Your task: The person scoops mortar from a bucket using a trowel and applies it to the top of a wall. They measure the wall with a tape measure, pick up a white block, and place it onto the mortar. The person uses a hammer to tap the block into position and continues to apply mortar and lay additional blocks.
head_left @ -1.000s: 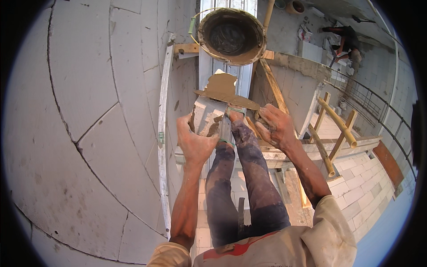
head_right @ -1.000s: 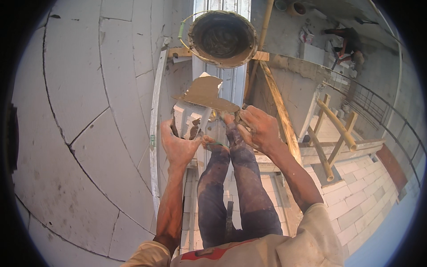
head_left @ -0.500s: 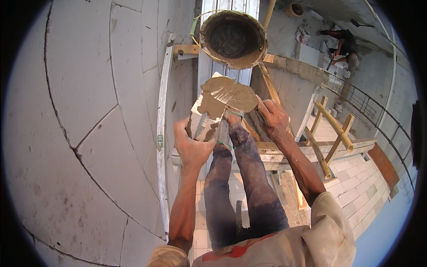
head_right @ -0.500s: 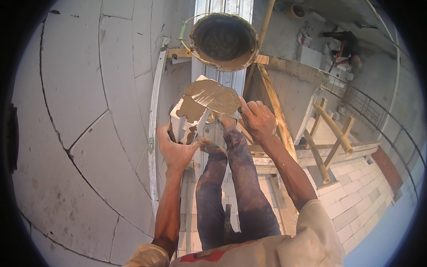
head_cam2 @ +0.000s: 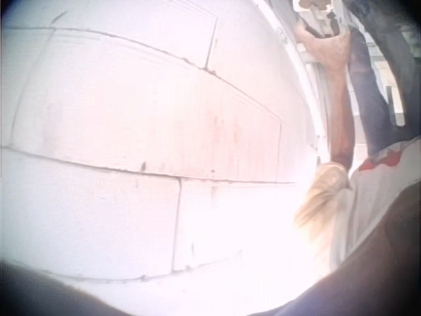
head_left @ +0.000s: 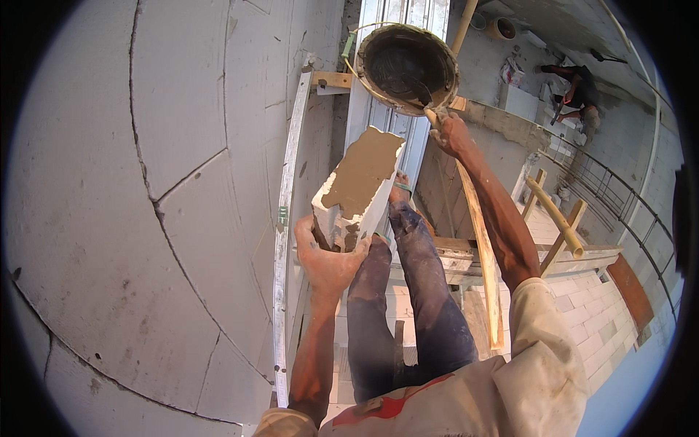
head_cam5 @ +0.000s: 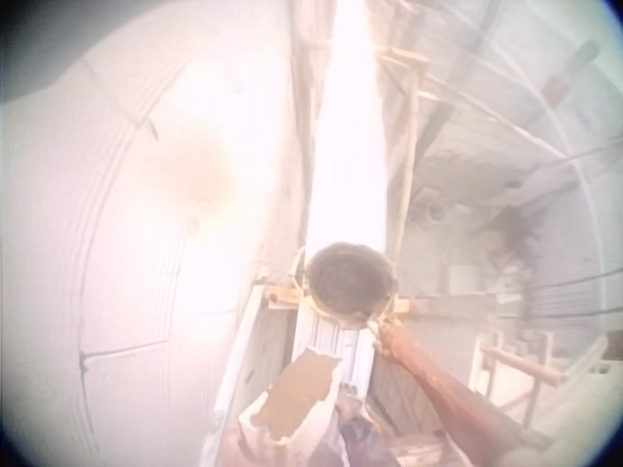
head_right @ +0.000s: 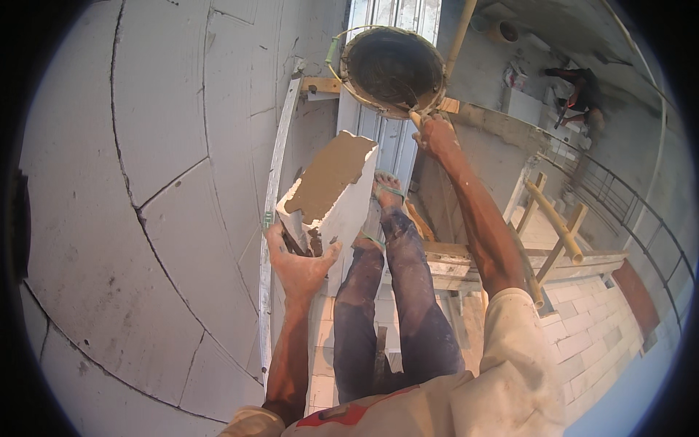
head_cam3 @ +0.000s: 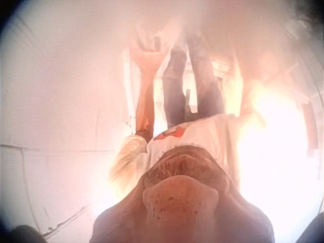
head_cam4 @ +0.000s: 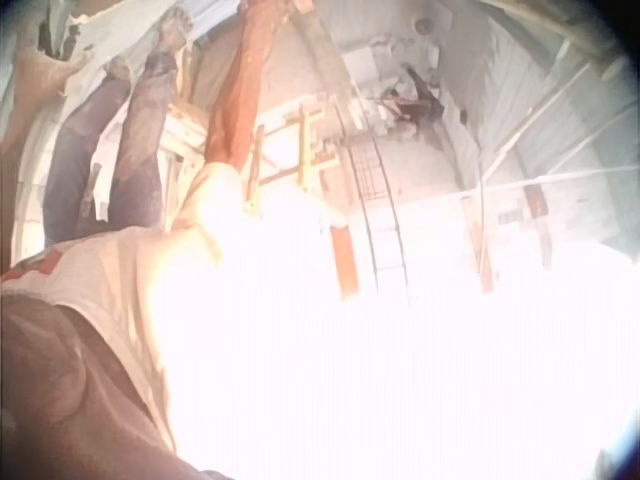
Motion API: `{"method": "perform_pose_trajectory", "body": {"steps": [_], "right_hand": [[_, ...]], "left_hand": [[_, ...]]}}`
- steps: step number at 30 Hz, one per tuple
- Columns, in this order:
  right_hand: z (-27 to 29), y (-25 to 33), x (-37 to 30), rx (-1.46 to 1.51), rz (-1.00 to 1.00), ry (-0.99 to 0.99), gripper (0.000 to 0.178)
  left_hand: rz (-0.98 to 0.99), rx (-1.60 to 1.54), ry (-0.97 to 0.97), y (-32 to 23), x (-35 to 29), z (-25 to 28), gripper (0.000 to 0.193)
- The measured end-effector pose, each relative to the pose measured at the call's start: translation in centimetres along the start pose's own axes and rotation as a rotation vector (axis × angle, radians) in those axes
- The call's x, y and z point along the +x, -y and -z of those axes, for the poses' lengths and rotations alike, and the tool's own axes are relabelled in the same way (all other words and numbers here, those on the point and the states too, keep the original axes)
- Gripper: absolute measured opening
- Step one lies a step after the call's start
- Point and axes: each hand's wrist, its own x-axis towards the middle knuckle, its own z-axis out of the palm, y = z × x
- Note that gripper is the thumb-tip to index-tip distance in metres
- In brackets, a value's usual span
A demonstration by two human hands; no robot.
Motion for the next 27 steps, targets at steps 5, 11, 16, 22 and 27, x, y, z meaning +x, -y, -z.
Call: {"method": "perform_pose_trajectory", "body": {"steps": [5,11,16,22,27], "right_hand": [[10.3,10.8,-12.1,0.522,0.349,-0.073,0.089],[20.3,14.2,-23.1,0.177,0.764,-0.415,0.083],[31.8,17.7,-25.8,0.064,1.11,-0.337,0.06],[45.7,27.4,-27.9,-0.161,1.47,-0.106,0.052],[49.6,36.9,-31.6,-0.214,1.628,0.06,0.051]], "left_hand": [[0.222,-0.373,-0.005,-3.1,-3.5,4.2,0.072],[0.289,-0.778,0.178,-5.1,-6.1,8.8,0.073],[0.567,-1.448,0.458,-8.6,-8.5,9.3,0.079],[0.429,-1.607,0.53,-13.8,-11.5,10.5,0.085],[0.302,-1.787,0.339,-14.1,-16.8,9.9,0.081]]}}
